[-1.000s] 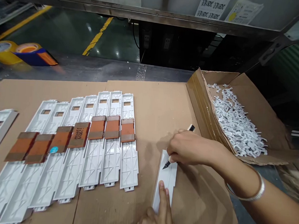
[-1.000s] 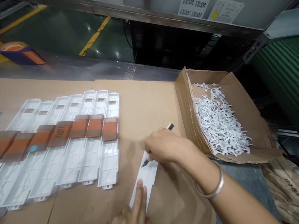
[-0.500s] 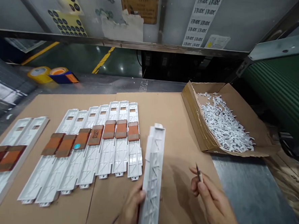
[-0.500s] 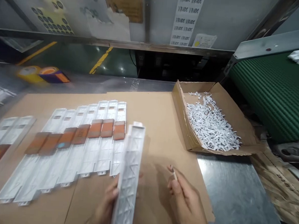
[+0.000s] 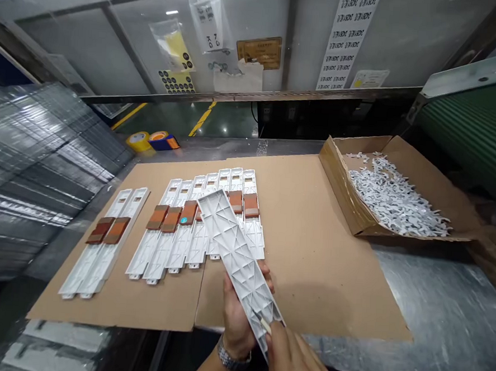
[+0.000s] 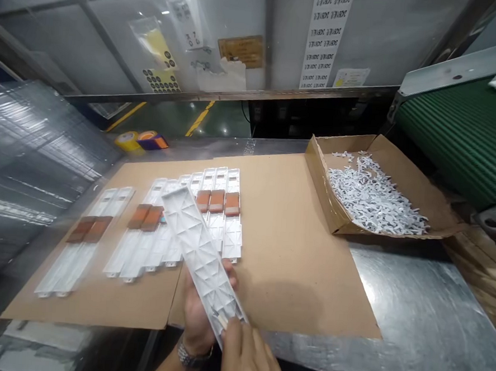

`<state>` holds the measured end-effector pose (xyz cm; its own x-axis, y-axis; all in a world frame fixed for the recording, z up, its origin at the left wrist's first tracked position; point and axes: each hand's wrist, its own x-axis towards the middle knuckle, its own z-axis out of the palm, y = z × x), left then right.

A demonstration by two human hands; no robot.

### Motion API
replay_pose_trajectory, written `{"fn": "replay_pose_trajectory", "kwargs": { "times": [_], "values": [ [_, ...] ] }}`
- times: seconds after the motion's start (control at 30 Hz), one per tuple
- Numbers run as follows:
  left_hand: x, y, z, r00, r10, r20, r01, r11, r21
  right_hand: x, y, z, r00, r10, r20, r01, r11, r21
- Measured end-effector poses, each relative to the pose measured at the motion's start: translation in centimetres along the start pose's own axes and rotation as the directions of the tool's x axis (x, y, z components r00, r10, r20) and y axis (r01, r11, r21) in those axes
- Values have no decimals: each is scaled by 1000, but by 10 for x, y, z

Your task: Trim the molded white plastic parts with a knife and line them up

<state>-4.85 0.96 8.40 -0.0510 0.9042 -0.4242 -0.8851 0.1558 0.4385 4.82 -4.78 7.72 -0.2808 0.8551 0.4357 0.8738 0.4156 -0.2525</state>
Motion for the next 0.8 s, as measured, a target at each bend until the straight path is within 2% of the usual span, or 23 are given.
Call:
{"fn": "replay_pose_trajectory", "kwargs": {
  "times": [0.23, 0.43, 0.6, 0.8],
  "values": [
    [-20, 1, 4, 990, 135, -35, -135, 991, 12, -5, -9, -8, 997, -79, 16, 80, 991, -105],
    [-28, 1, 6, 990, 102, -96, -109, 992, -67, -8, -11, -15, 990, -144, 0, 142, 976, -163],
    [-32, 1, 7, 981, 190, -45, -191, 981, -36, -10, -14, -17, 986, -167, -6, 164, 969, -183],
    [-34, 4, 2, 980, 196, -17, -197, 979, -52, -7, -15, -20, 972, -233, -10, 226, 950, -214]
  ]
}}
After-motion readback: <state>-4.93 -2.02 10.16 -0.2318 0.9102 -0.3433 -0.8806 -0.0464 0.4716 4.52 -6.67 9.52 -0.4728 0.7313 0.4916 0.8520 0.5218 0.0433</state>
